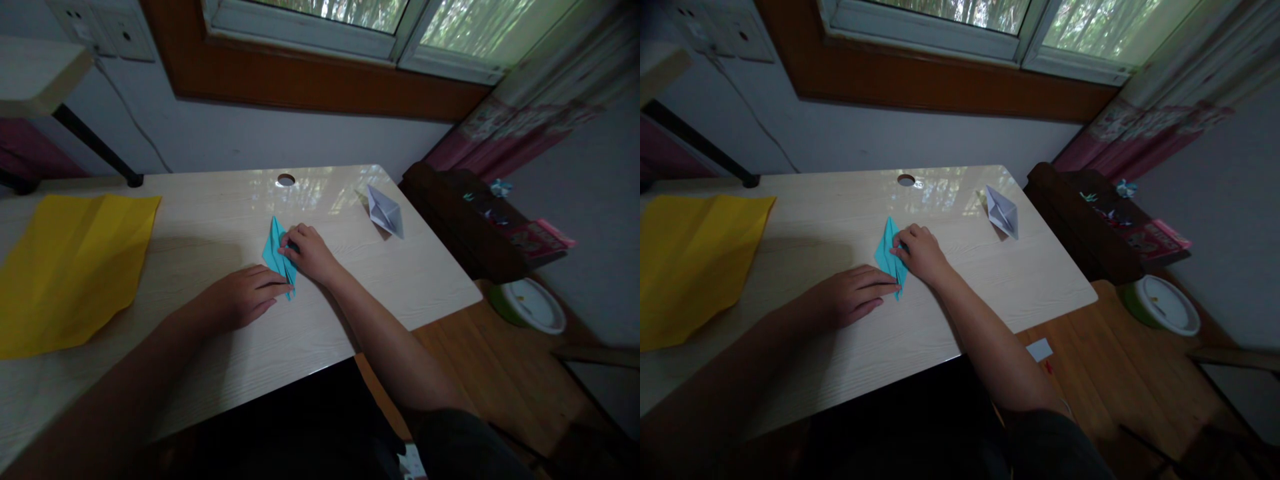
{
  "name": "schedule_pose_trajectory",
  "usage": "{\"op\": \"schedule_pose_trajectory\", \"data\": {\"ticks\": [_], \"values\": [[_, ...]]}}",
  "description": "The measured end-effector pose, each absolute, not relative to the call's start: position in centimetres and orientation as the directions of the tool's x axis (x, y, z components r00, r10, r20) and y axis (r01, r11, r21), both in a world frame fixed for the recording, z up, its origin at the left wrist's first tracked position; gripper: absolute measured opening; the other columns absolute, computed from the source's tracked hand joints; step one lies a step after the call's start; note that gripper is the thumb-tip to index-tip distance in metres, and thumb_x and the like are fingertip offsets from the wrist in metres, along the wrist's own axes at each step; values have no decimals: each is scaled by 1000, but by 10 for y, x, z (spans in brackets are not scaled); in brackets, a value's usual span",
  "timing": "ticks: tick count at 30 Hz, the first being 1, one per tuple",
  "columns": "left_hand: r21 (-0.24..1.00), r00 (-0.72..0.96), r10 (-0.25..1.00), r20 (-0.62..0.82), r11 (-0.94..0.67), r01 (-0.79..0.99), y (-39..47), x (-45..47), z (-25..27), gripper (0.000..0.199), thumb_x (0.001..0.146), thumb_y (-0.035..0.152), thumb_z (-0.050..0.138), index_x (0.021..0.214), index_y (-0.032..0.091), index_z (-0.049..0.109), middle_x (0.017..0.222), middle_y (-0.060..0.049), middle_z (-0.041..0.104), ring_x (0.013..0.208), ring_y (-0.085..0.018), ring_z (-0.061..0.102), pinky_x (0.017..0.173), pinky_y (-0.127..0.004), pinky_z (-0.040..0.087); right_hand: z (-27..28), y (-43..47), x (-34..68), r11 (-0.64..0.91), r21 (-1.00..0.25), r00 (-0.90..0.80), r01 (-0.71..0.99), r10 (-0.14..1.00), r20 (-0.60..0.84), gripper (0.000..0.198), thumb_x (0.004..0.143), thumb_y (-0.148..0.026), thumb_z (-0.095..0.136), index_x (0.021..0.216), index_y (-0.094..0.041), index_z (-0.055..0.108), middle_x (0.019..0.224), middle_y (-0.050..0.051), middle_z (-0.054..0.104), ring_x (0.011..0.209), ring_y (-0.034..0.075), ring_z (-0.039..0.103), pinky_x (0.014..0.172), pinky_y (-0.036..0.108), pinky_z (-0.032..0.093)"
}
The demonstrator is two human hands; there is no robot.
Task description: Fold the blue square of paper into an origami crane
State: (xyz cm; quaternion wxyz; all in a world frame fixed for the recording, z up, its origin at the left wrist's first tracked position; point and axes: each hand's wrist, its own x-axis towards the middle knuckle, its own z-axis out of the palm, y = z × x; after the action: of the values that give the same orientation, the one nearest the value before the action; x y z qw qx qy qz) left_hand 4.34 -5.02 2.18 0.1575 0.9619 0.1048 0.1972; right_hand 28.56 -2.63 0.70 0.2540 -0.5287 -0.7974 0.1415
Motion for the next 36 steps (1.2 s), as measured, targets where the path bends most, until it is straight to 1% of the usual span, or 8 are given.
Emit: {"op": "schedule_pose_trajectory", "data": {"ticks": [7,11,16,20,22,25,29,36], "values": [[321,900,241,364,-939,122,-49,44,18,35,98,15,56,131,19,66,125,-13,69,114,-26,64,99,-45,56,8,-27,285,393,-493,-309,776,919,247,11,96,-33,67,100,-23,67,103,7,60,98,24,53,90,38,42],[302,899,237,368,-945,125,-49,44,18,32,98,13,56,127,19,69,125,-13,69,113,-26,64,98,-45,56,11,-31,285,414,-501,-309,760,908,282,12,96,-32,66,103,-22,64,105,8,59,100,24,54,92,40,43],[302,895,244,374,-944,131,-49,45,19,32,97,12,56,125,20,70,124,-14,69,114,-26,65,98,-44,57,17,-38,291,497,-619,-385,608,867,318,11,97,-30,63,105,-22,61,107,8,58,100,22,55,91,38,47],[289,872,271,407,-944,158,-45,41,17,31,98,12,54,123,19,70,127,-15,69,118,-26,65,100,-45,58,23,-43,296,550,-681,-501,483,812,300,7,97,-27,60,98,-23,66,103,6,59,102,21,57,93,39,50],[276,865,280,417,-946,173,-42,39,17,33,98,10,53,126,18,69,129,-14,68,122,-26,64,102,-45,58,26,-44,298,559,-701,-549,443,788,281,8,96,-25,61,98,-24,69,105,6,60,104,21,58,96,41,51],[260,870,286,402,-946,191,-38,35,15,37,97,9,53,131,18,66,133,-13,67,126,-25,63,105,-44,57,27,-45,301,580,-706,-592,407,756,280,9,92,-24,67,100,-25,72,114,7,59,111,22,58,102,42,50],[241,869,290,402,-949,205,-37,32,13,36,99,11,51,131,16,66,134,-14,68,126,-25,64,106,-43,57,25,-44,302,591,-696,-607,407,745,278,12,93,-26,69,104,-26,73,122,8,56,120,22,56,107,44,48],[228,856,301,421,-948,222,-37,32,10,37,100,10,49,130,19,68,134,-12,69,125,-22,66,105,-40,59,19,-40,302,626,-659,-628,417,723,290,7,96,-29,68,100,-25,71,124,7,53,121,22,54,107,42,48]]}}
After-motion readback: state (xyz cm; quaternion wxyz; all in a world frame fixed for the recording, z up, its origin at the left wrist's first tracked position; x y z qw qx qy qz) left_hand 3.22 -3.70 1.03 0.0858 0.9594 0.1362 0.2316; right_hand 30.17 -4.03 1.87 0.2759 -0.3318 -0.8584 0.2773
